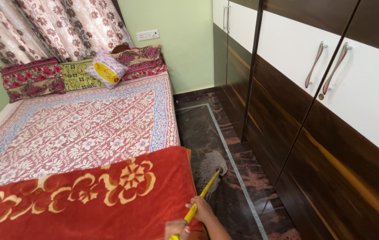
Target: The person wrings out a mop in a bucket of water and then mops the floor in a bedroom, moving the mop around the bed and wardrobe.
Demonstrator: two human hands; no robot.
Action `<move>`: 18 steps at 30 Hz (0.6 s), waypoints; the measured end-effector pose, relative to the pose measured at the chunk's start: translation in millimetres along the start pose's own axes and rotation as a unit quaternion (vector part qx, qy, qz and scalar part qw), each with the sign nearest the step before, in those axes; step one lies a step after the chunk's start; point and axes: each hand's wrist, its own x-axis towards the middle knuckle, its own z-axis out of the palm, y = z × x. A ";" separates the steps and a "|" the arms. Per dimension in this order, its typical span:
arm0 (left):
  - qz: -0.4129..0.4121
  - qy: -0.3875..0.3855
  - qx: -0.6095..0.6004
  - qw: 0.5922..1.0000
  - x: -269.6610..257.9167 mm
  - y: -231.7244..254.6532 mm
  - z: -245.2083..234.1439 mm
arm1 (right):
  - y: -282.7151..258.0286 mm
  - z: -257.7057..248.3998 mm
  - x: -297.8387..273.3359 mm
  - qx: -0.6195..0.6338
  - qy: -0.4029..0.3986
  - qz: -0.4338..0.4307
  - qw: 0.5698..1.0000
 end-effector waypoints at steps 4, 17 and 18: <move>-0.040 -0.028 -0.053 0.997 42.3 24.3 -22.9 | -13.4 12.3 13.9 -0.011 0.037 0.024 0.999; -0.053 0.222 -0.183 0.956 145.4 62.3 -10.9 | -111.5 -79.2 45.5 0.154 0.023 -0.101 0.983; -0.029 0.217 -0.182 0.959 145.8 61.5 -4.1 | -104.9 -82.0 49.6 0.163 0.021 -0.101 0.981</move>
